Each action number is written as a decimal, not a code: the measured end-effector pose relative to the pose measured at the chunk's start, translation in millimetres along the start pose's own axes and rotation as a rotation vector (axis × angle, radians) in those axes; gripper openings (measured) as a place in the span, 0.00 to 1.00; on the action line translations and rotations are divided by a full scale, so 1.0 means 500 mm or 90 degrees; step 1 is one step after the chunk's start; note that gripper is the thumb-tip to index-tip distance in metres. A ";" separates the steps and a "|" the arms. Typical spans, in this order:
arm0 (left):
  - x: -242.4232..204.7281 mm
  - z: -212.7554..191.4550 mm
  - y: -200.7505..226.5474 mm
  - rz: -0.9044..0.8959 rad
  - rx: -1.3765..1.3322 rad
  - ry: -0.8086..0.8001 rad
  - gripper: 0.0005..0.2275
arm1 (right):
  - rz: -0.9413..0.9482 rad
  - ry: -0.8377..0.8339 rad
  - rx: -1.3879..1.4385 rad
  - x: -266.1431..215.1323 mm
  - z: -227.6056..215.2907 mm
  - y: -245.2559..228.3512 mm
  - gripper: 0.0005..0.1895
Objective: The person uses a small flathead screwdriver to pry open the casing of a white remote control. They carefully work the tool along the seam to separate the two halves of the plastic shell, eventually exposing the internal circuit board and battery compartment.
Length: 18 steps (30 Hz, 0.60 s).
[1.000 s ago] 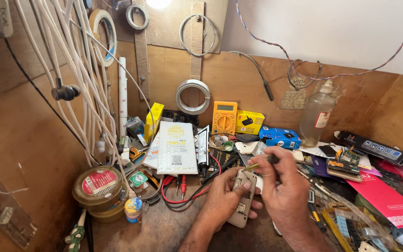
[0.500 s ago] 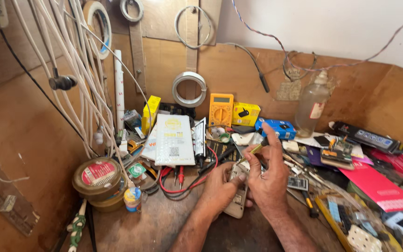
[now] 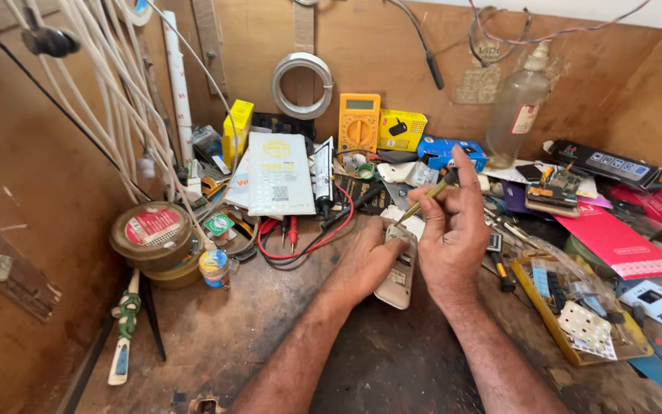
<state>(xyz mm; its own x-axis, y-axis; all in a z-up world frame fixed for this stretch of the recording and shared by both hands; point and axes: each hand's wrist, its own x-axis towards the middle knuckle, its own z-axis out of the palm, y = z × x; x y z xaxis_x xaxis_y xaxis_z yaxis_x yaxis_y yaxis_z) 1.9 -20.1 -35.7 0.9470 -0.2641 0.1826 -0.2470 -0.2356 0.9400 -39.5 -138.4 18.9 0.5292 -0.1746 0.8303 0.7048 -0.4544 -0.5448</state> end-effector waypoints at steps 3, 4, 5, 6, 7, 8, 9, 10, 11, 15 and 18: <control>-0.004 0.001 0.004 0.047 -0.007 -0.003 0.19 | 0.003 -0.007 0.004 -0.001 0.001 -0.001 0.31; -0.007 0.002 0.003 0.040 0.011 -0.004 0.19 | -0.021 -0.011 -0.013 -0.003 0.002 0.000 0.31; -0.006 0.001 0.003 0.034 0.029 -0.006 0.18 | -0.047 -0.013 -0.032 -0.005 0.001 0.003 0.32; -0.008 0.001 0.003 0.028 0.047 -0.007 0.17 | -0.019 -0.005 -0.027 -0.007 0.000 0.006 0.31; -0.008 -0.001 0.004 0.046 0.024 -0.020 0.16 | 0.006 0.003 -0.021 -0.007 0.000 0.010 0.30; -0.009 -0.003 0.005 0.064 0.001 -0.032 0.15 | 0.031 0.011 -0.015 -0.006 -0.003 0.013 0.29; -0.010 -0.007 0.007 0.084 -0.020 -0.042 0.14 | 0.034 0.015 0.012 -0.004 -0.003 0.015 0.29; -0.009 -0.008 0.010 0.072 -0.021 -0.044 0.14 | 0.036 0.018 0.040 -0.002 -0.004 0.017 0.29; -0.010 -0.006 0.012 0.059 -0.023 -0.045 0.14 | 0.040 0.020 0.068 -0.003 -0.005 0.017 0.29; -0.011 -0.009 0.017 0.022 0.047 -0.040 0.14 | 0.032 -0.011 0.066 0.002 -0.001 0.011 0.30; -0.009 -0.009 0.012 0.002 0.096 -0.008 0.17 | 0.016 -0.013 -0.025 0.002 -0.001 0.006 0.30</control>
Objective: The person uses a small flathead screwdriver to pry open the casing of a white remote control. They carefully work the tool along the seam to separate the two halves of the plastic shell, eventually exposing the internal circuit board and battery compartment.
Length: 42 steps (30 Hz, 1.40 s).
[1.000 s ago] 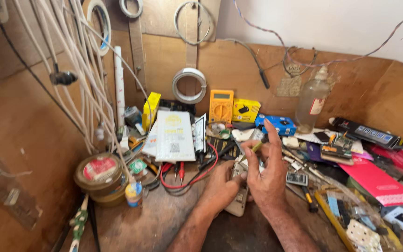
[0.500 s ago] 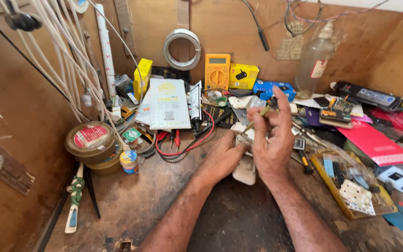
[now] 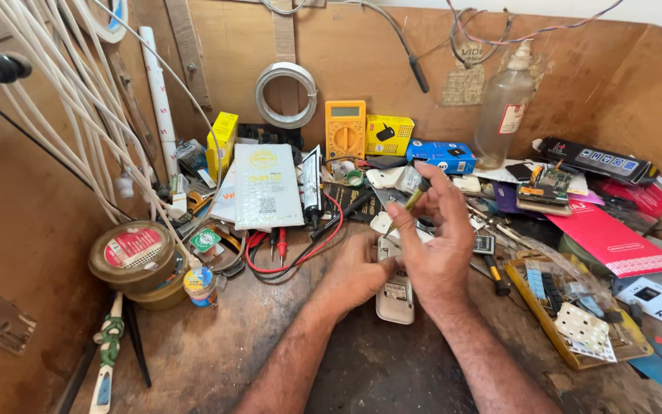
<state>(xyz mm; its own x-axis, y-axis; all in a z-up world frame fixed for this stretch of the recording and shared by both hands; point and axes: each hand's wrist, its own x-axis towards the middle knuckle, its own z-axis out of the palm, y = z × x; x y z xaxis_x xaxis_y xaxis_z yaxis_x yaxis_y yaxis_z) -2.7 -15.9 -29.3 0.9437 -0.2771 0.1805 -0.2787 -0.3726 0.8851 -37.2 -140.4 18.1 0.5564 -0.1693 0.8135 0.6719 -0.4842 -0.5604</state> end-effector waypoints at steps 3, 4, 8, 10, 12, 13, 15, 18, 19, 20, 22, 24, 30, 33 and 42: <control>0.001 0.009 -0.005 0.125 -0.246 -0.038 0.15 | 0.058 0.026 0.021 -0.002 0.000 0.000 0.28; 0.000 0.009 -0.008 0.096 -0.203 -0.009 0.17 | 0.048 0.023 0.052 -0.002 0.001 0.001 0.29; 0.003 0.012 -0.010 0.020 -0.057 0.058 0.22 | 0.035 -0.018 0.113 -0.005 0.004 0.005 0.29; 0.005 0.009 -0.010 0.018 -0.032 0.066 0.22 | -0.026 -0.027 0.062 -0.006 0.008 0.004 0.32; 0.003 0.009 -0.012 0.033 -0.048 0.065 0.22 | -0.021 -0.013 0.036 -0.010 0.011 0.001 0.32; 0.003 0.008 -0.012 0.038 -0.042 0.070 0.22 | 0.012 0.006 0.038 -0.012 0.012 -0.002 0.30; 0.003 0.010 -0.012 0.047 -0.029 0.081 0.23 | 0.041 0.021 0.043 -0.012 0.015 -0.007 0.29; 0.005 0.010 -0.015 0.045 -0.007 0.083 0.20 | 0.013 0.008 0.039 -0.011 0.021 -0.012 0.30; 0.005 0.011 -0.015 0.047 -0.003 0.081 0.20 | -0.007 0.001 0.030 -0.010 0.021 -0.012 0.31; 0.005 0.011 -0.015 0.049 0.001 0.080 0.20 | -0.028 -0.006 0.021 -0.009 0.021 -0.013 0.31; 0.006 0.010 -0.012 0.050 -0.007 0.075 0.21 | -0.077 0.000 -0.057 -0.007 0.021 -0.014 0.35; 0.004 0.008 -0.009 0.044 -0.031 0.066 0.21 | -0.057 0.001 -0.067 -0.007 0.019 -0.015 0.36; 0.001 0.002 0.000 -0.018 -0.052 0.012 0.20 | 0.013 -0.039 0.042 -0.009 0.024 -0.008 0.35; -0.002 0.004 0.002 0.049 -0.046 0.051 0.21 | -0.016 -0.028 0.035 -0.011 0.025 -0.003 0.36; -0.010 -0.002 0.016 0.047 -0.149 0.052 0.18 | 0.001 -0.014 0.106 -0.005 0.017 0.006 0.37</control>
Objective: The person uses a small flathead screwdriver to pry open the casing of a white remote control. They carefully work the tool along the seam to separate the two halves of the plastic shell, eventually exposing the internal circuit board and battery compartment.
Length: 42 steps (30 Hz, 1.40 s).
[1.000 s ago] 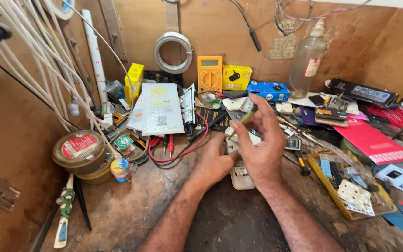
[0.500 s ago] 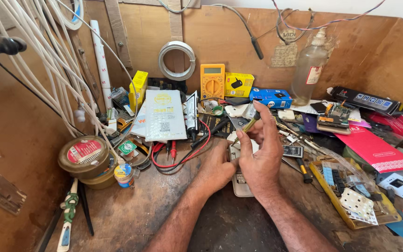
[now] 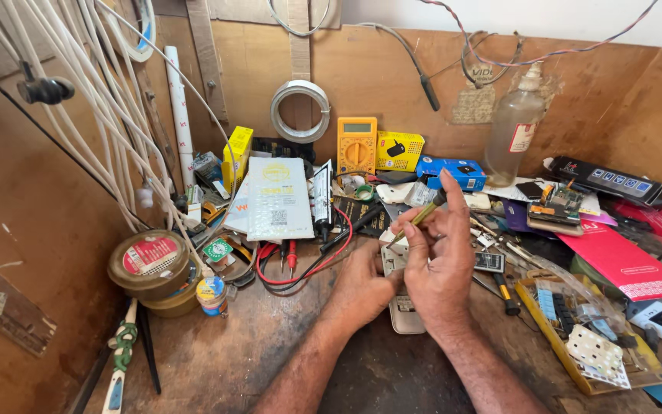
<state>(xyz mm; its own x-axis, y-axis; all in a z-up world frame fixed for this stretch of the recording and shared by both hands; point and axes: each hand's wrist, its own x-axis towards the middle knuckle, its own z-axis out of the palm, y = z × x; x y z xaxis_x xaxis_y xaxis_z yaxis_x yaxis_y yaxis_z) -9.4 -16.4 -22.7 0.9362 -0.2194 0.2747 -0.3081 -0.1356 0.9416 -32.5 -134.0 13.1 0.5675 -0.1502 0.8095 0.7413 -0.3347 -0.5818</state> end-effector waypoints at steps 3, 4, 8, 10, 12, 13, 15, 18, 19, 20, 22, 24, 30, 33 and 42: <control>0.000 -0.004 0.006 -0.008 0.003 0.001 0.14 | -0.018 -0.004 0.000 0.003 0.004 0.003 0.37; -0.001 -0.005 0.008 -0.017 0.029 0.003 0.14 | -0.022 0.005 -0.047 0.004 0.004 0.004 0.38; 0.003 -0.003 0.010 -0.043 0.117 0.013 0.17 | 0.066 0.025 -0.071 0.009 0.002 0.001 0.37; 0.007 -0.002 0.005 -0.046 0.071 0.009 0.18 | 0.025 0.006 -0.010 0.011 0.005 0.000 0.36; 0.009 0.002 -0.004 -0.046 -0.059 -0.007 0.18 | -0.003 0.001 0.023 0.006 0.006 -0.004 0.34; 0.012 0.006 -0.008 -0.031 -0.107 -0.018 0.18 | -0.013 0.005 0.027 0.005 0.005 -0.007 0.33; 0.018 0.014 -0.015 0.001 -0.206 -0.036 0.18 | -0.025 0.016 0.024 0.001 0.002 -0.013 0.30; 0.018 0.014 -0.023 -0.025 -0.158 -0.021 0.19 | -0.034 0.033 -0.002 -0.006 0.001 -0.026 0.27; 0.021 0.014 -0.022 -0.019 -0.182 -0.011 0.19 | -0.041 0.033 -0.016 -0.006 0.000 -0.030 0.26; 0.025 0.013 -0.021 -0.012 -0.207 0.000 0.18 | -0.047 0.033 -0.030 -0.004 -0.001 -0.032 0.25; 0.020 0.009 -0.021 -0.043 -0.276 0.015 0.17 | -0.062 0.060 -0.058 -0.004 -0.009 -0.037 0.24; 0.021 -0.008 -0.019 -0.108 -0.360 0.024 0.16 | -0.055 0.082 -0.058 0.008 -0.010 -0.035 0.24; 0.018 -0.009 -0.008 -0.064 -0.398 -0.002 0.18 | -0.024 0.073 -0.022 0.011 -0.023 -0.022 0.25; 0.013 -0.011 -0.004 -0.100 -0.413 -0.020 0.19 | -0.030 0.064 -0.014 0.008 -0.019 -0.016 0.25; 0.012 -0.007 -0.003 -0.089 -0.388 -0.027 0.18 | -0.066 0.040 -0.066 0.008 -0.011 -0.006 0.26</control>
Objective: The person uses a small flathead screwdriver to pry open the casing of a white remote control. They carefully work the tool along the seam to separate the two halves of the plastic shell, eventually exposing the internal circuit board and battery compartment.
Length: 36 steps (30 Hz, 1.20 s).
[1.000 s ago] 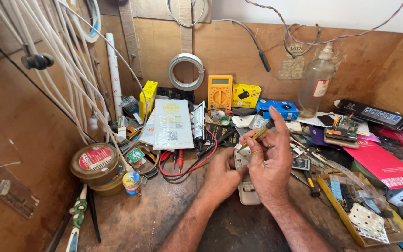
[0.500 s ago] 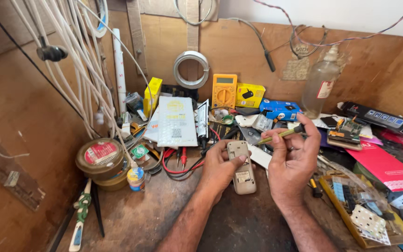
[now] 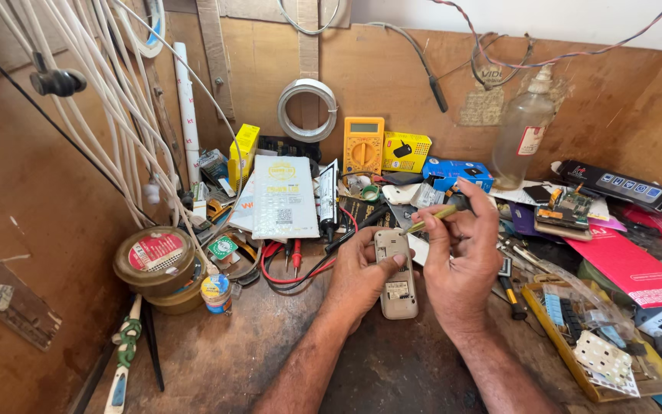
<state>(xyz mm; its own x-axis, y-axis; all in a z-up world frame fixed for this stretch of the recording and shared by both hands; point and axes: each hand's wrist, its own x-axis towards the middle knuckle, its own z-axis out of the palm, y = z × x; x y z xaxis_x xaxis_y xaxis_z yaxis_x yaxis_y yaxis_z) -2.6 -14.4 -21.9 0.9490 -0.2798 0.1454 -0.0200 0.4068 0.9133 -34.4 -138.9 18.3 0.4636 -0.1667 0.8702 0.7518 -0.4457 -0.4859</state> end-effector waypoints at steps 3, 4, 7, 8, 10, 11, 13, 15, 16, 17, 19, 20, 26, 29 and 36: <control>0.003 -0.002 -0.006 0.017 0.037 -0.003 0.17 | -0.040 -0.005 -0.099 0.002 -0.001 -0.002 0.28; 0.004 -0.002 -0.008 0.023 0.047 0.002 0.16 | -0.076 -0.007 -0.120 0.005 -0.001 -0.002 0.28; 0.005 -0.002 -0.014 0.033 0.068 0.009 0.16 | -0.065 -0.005 -0.136 0.008 -0.001 -0.003 0.29; 0.005 -0.003 -0.015 0.032 0.071 0.008 0.16 | -0.042 -0.003 -0.132 0.009 0.001 -0.004 0.29; 0.004 -0.006 -0.013 0.026 0.073 0.009 0.15 | -0.002 -0.013 -0.092 0.006 0.002 -0.007 0.29; 0.004 -0.005 -0.012 0.022 0.069 0.009 0.15 | 0.017 -0.017 -0.074 0.005 0.000 -0.008 0.29; 0.006 -0.002 -0.010 0.006 0.057 0.014 0.15 | 0.002 -0.002 0.013 0.003 -0.005 -0.011 0.29; 0.006 -0.002 -0.007 -0.014 0.040 0.027 0.15 | 0.000 0.001 0.059 0.002 -0.007 -0.014 0.30; 0.007 -0.002 -0.006 -0.011 0.040 0.026 0.15 | 0.006 -0.004 0.063 0.003 -0.008 -0.017 0.30; 0.004 -0.002 -0.007 -0.010 0.042 0.029 0.15 | 0.014 -0.009 0.069 -0.001 -0.004 -0.022 0.30; 0.003 -0.004 -0.008 0.006 0.058 0.030 0.15 | 0.016 -0.039 0.096 -0.007 0.006 -0.028 0.30; 0.005 -0.004 -0.008 0.021 0.073 0.029 0.14 | 0.015 -0.054 0.107 -0.007 0.009 -0.029 0.30; 0.005 -0.008 -0.009 0.041 0.117 0.037 0.15 | 0.045 -0.105 0.045 -0.019 0.019 -0.030 0.32; 0.003 -0.008 -0.004 0.024 0.127 0.040 0.16 | 0.050 -0.104 0.027 -0.022 0.019 -0.029 0.33; 0.002 -0.007 -0.007 0.072 0.135 0.028 0.15 | -0.028 -0.072 -0.067 -0.023 0.023 -0.028 0.31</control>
<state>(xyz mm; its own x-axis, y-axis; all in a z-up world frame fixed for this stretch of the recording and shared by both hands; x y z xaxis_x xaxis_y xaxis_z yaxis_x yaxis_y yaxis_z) -0.3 -13.1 -26.2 0.9498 -0.2029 0.2383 -0.1875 0.2407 0.9523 -45.1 -120.7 13.9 0.4859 -0.0483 0.8727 0.7216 -0.5412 -0.4317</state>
